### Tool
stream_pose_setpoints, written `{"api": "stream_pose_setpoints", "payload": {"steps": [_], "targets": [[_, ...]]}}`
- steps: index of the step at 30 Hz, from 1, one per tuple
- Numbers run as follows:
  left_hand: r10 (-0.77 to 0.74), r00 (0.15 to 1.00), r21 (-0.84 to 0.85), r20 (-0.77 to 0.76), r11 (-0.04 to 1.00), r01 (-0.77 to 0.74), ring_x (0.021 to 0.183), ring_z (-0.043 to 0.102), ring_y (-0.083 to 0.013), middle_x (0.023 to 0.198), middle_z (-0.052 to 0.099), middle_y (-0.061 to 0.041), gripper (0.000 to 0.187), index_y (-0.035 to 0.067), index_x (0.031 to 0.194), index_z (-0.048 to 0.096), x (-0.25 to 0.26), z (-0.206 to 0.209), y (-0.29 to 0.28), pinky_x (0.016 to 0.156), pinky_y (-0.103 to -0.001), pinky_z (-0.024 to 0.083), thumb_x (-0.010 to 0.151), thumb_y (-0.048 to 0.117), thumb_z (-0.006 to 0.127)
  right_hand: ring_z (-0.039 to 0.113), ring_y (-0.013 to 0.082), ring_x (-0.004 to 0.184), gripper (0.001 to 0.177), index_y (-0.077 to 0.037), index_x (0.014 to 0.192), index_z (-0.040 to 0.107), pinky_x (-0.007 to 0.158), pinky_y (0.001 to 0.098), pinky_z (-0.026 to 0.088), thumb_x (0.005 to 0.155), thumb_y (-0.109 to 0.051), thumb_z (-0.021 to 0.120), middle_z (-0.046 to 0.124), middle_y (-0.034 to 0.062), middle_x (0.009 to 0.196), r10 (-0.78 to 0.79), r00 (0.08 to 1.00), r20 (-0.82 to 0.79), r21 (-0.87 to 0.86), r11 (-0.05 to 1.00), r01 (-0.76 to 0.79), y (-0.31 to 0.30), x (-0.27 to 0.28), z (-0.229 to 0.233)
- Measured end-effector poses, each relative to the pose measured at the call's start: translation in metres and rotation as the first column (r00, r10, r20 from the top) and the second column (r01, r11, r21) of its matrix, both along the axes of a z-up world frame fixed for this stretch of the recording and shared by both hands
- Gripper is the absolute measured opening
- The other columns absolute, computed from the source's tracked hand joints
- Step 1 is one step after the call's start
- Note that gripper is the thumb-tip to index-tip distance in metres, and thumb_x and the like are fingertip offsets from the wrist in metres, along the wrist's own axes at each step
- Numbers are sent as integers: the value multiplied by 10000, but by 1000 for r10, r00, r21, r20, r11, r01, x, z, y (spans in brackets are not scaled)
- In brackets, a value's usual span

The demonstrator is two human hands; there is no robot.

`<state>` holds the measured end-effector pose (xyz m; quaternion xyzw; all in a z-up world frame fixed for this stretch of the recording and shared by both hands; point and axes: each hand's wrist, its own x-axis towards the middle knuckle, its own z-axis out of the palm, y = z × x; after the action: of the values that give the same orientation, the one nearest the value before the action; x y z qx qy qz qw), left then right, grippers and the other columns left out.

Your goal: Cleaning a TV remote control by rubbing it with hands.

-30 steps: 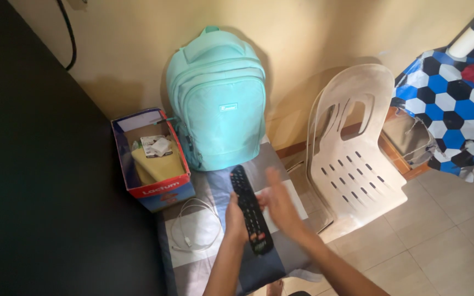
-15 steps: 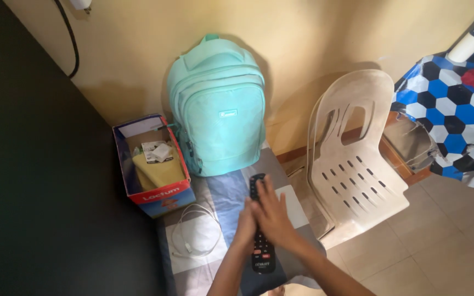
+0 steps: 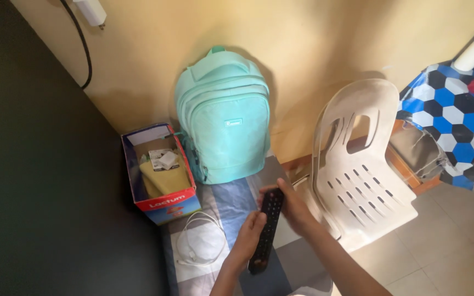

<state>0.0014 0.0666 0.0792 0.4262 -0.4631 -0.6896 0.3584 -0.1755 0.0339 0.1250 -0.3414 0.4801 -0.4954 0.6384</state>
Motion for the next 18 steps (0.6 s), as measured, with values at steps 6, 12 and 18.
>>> {"api": "stream_pose_setpoints", "payload": {"steps": [6,12,18], "targets": [[-188,981,-250,-55,953,169,1099,596,-123,1229,640,-11,610,37,1440,494,-5,-24,7,949,-292,487,931,265,742,652,214,699,525,-42,1055,663,689,363,509,1022,-544,513,678,81,775,-90,967,238,40,996,83,21,20,-14],[-110,964,-90,243,987,136,824,655,-219,913,680,-110,301,-31,1094,653,-16,-68,0,704,-371,528,902,195,707,601,136,817,441,-38,1042,663,762,299,479,1048,-465,554,634,32,862,-17,1000,23,-126,992,20,31,37,-12],[193,955,-372,226,923,-99,913,685,-200,991,713,-111,305,17,1170,589,-27,-58,-15,763,-352,540,918,181,638,584,94,975,326,-61,1182,554,863,269,493,938,-213,706,590,30,1028,-15,927,-375,-410,900,-152,37,50,-20]]}}
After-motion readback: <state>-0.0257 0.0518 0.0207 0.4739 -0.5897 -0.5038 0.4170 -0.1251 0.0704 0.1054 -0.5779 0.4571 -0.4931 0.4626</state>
